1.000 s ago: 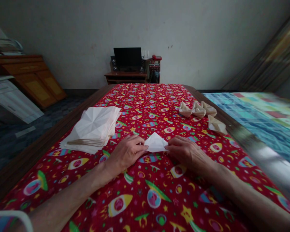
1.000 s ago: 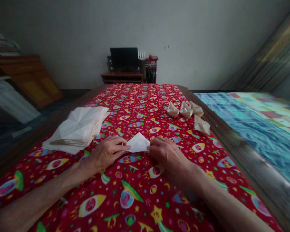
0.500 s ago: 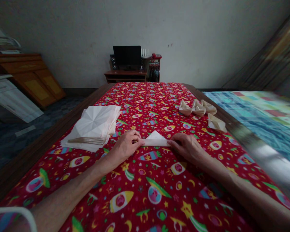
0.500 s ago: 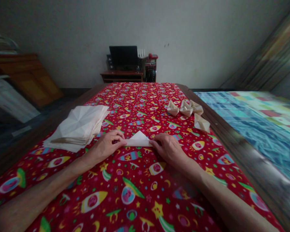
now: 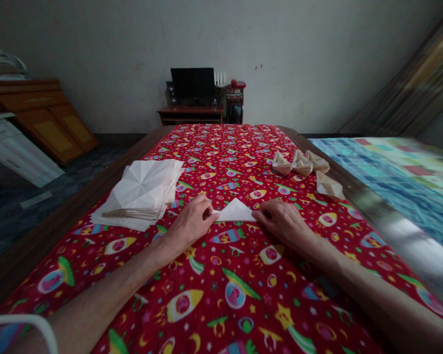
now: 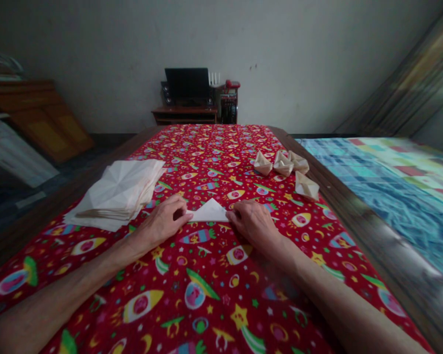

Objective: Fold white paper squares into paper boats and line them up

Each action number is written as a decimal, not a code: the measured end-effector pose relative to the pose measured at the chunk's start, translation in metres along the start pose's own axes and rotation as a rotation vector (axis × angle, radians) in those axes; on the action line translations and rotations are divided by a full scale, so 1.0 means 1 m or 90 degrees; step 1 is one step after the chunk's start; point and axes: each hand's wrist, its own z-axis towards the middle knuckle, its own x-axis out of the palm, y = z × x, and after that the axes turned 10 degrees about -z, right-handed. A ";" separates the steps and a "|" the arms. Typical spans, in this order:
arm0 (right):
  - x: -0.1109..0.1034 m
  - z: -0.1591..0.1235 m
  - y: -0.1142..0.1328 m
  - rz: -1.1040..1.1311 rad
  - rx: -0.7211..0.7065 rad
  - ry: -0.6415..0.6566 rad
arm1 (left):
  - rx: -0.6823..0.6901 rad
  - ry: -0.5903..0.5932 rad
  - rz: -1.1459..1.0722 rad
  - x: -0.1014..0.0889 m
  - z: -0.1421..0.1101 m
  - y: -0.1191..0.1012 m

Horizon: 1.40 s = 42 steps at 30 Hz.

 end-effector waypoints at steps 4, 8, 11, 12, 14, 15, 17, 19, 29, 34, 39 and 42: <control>0.000 0.000 0.001 0.004 0.002 -0.006 | 0.048 -0.041 0.042 -0.001 0.000 -0.005; 0.001 -0.001 0.001 0.015 0.004 -0.021 | 0.203 0.066 0.110 0.000 -0.002 -0.019; 0.002 -0.001 0.001 0.016 0.001 -0.030 | 0.256 0.154 0.117 0.005 -0.006 -0.030; 0.002 -0.001 0.001 0.013 0.002 -0.031 | 0.245 0.173 0.114 0.007 -0.008 -0.033; 0.004 0.000 0.000 0.003 0.002 -0.031 | 0.203 0.199 0.102 0.010 -0.011 -0.039; 0.005 0.000 0.000 -0.002 0.003 -0.030 | 0.182 0.212 0.095 0.012 -0.013 -0.041; 0.007 0.001 -0.001 -0.001 0.001 -0.035 | 0.154 0.230 0.081 0.013 -0.015 -0.045; 0.008 0.000 -0.002 0.017 -0.020 -0.082 | 0.143 0.239 0.074 0.012 -0.017 -0.048; 0.007 -0.035 0.027 0.007 -0.269 -0.139 | 0.133 0.255 0.081 0.013 -0.016 -0.048; 0.002 -0.049 0.024 -0.009 -0.252 -0.066 | 0.141 0.264 0.111 0.006 -0.020 -0.043; -0.004 -0.052 0.015 -0.040 -0.249 -0.081 | 0.128 0.254 0.152 -0.008 -0.027 -0.036; 0.000 -0.053 0.012 -0.053 -0.247 -0.106 | 0.127 0.231 0.182 -0.014 -0.033 -0.033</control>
